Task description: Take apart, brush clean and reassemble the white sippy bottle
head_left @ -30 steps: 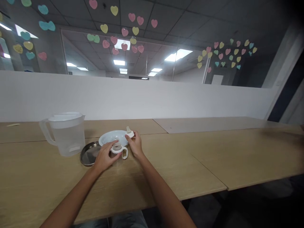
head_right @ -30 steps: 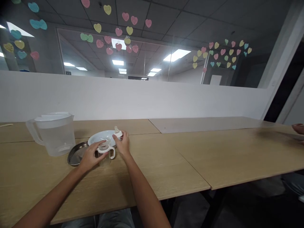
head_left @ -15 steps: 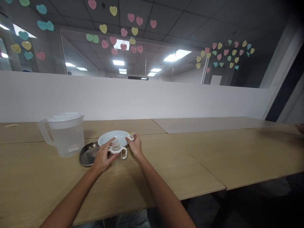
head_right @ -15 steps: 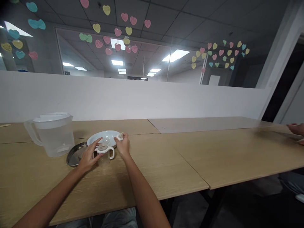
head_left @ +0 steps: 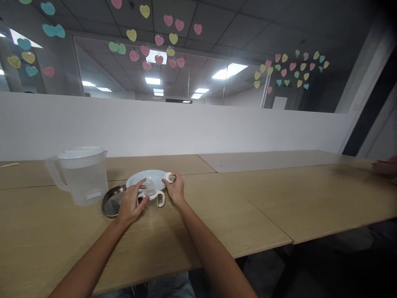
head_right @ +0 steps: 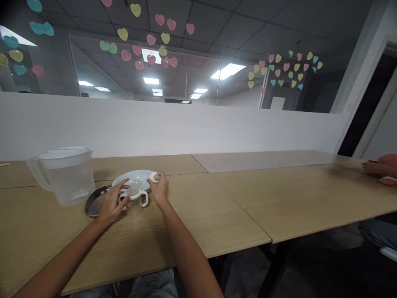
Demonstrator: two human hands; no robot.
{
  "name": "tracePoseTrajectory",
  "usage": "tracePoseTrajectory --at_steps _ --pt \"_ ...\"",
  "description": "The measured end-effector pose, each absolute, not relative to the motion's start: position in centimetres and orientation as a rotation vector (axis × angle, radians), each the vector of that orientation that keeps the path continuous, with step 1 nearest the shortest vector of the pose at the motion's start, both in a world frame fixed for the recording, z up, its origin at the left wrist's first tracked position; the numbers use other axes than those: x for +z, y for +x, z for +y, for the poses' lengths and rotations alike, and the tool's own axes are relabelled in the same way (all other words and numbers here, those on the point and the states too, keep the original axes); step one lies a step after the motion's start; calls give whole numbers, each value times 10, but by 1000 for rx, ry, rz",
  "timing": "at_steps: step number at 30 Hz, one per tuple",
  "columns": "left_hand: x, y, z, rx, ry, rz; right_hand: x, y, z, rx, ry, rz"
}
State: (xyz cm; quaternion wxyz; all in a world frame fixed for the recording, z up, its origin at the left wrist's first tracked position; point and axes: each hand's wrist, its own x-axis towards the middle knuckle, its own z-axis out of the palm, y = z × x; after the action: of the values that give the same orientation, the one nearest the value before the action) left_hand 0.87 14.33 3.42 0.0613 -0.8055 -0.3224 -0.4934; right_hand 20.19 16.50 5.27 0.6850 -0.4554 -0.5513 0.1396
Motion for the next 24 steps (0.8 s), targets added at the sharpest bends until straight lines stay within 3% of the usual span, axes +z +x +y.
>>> tracePoseTrajectory --at_steps 24 --pt "35 10 141 -1415 -2425 -1006 57 203 151 -15 -1337 -1378"
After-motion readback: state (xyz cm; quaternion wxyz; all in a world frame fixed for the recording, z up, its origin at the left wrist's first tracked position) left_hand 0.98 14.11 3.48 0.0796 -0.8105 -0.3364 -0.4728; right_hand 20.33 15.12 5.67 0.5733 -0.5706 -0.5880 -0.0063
